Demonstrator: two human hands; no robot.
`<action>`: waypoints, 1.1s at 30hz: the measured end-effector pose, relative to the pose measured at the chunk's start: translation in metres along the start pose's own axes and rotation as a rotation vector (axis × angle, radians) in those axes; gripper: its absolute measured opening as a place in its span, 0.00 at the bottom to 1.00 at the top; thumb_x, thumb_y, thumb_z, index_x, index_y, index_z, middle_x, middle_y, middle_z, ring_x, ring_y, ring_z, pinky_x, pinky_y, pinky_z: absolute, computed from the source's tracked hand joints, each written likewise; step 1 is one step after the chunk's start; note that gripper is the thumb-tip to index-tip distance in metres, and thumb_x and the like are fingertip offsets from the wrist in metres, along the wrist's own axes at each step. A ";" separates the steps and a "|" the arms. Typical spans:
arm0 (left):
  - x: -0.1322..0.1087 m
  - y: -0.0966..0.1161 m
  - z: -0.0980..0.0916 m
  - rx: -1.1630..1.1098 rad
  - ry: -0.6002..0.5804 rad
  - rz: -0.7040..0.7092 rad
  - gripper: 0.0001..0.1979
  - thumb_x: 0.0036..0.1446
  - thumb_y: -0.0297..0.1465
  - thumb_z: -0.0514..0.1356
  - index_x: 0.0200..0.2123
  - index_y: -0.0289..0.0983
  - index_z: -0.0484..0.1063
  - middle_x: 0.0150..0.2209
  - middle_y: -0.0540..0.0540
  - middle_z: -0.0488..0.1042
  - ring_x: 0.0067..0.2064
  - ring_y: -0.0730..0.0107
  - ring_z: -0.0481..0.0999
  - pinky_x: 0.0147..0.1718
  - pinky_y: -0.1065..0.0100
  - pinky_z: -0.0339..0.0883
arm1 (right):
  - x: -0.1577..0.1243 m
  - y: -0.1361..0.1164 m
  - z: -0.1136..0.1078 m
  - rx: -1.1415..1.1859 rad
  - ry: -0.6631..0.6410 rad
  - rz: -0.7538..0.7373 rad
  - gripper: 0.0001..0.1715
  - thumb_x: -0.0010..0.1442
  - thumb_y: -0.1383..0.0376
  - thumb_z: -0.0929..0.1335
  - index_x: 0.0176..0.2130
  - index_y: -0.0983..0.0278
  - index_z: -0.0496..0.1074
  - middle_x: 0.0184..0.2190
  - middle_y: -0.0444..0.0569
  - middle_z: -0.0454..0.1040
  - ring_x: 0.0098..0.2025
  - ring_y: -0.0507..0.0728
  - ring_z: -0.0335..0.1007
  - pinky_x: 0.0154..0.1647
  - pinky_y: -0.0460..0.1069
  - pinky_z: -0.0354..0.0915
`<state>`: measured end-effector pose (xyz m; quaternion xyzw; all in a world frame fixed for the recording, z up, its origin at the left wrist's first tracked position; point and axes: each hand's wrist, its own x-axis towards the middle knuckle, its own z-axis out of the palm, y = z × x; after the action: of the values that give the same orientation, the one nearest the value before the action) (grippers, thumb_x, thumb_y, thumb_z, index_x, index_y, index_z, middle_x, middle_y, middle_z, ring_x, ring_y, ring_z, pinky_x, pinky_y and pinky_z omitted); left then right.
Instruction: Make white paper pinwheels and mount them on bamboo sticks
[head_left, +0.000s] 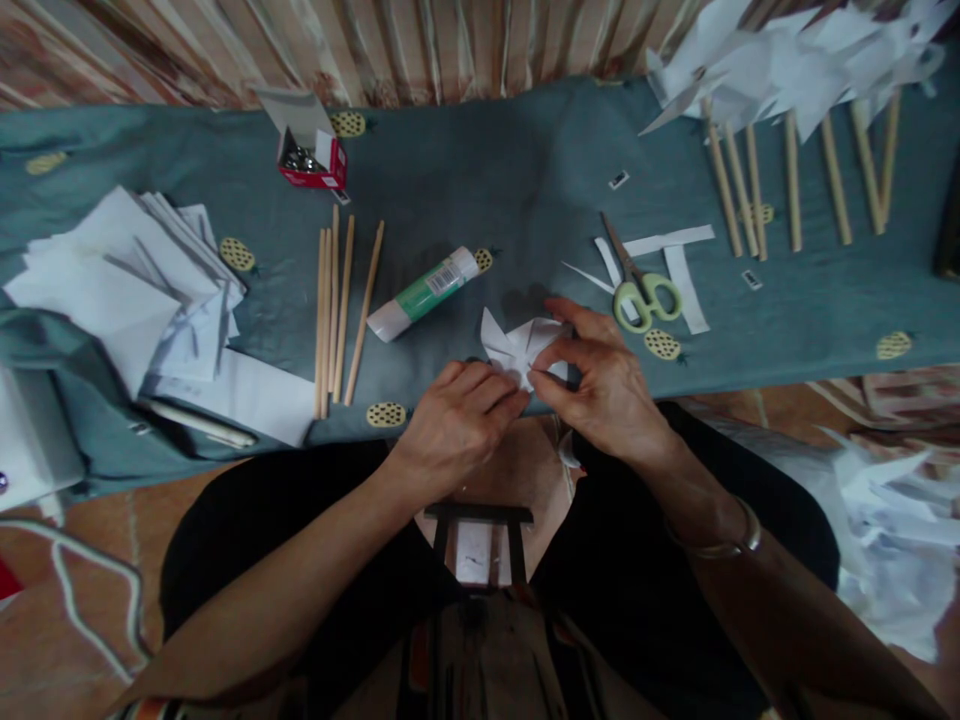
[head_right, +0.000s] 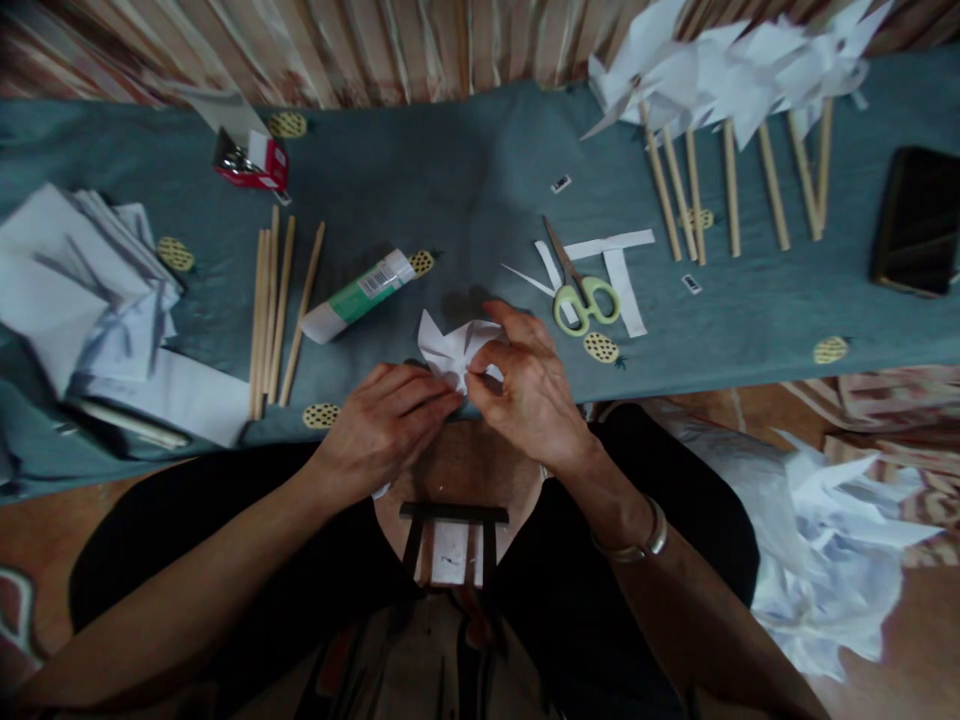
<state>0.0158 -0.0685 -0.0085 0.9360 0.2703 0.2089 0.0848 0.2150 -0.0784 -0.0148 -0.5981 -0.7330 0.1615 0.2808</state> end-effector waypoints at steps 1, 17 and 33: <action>0.000 0.000 0.000 0.001 0.000 0.001 0.09 0.68 0.26 0.55 0.43 0.34 0.76 0.39 0.45 0.80 0.41 0.64 0.75 0.37 0.63 0.64 | 0.000 0.000 0.001 -0.002 0.002 0.002 0.06 0.55 0.69 0.71 0.28 0.57 0.75 0.58 0.49 0.73 0.59 0.66 0.71 0.58 0.65 0.69; 0.000 0.001 0.002 -0.003 0.018 0.004 0.09 0.67 0.25 0.56 0.43 0.33 0.76 0.40 0.45 0.80 0.42 0.64 0.75 0.38 0.63 0.65 | 0.001 -0.002 -0.001 0.057 -0.029 0.060 0.03 0.54 0.67 0.71 0.29 0.58 0.74 0.59 0.51 0.72 0.60 0.66 0.69 0.60 0.66 0.67; 0.000 0.000 0.000 -0.007 -0.019 0.003 0.09 0.67 0.26 0.55 0.43 0.33 0.76 0.40 0.45 0.80 0.42 0.64 0.75 0.40 0.63 0.65 | -0.005 -0.006 -0.003 -0.008 -0.036 -0.016 0.11 0.59 0.69 0.69 0.40 0.55 0.78 0.62 0.48 0.67 0.64 0.67 0.64 0.62 0.66 0.66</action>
<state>0.0158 -0.0689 -0.0088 0.9381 0.2673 0.2009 0.0902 0.2128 -0.0847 -0.0104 -0.5905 -0.7432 0.1670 0.2667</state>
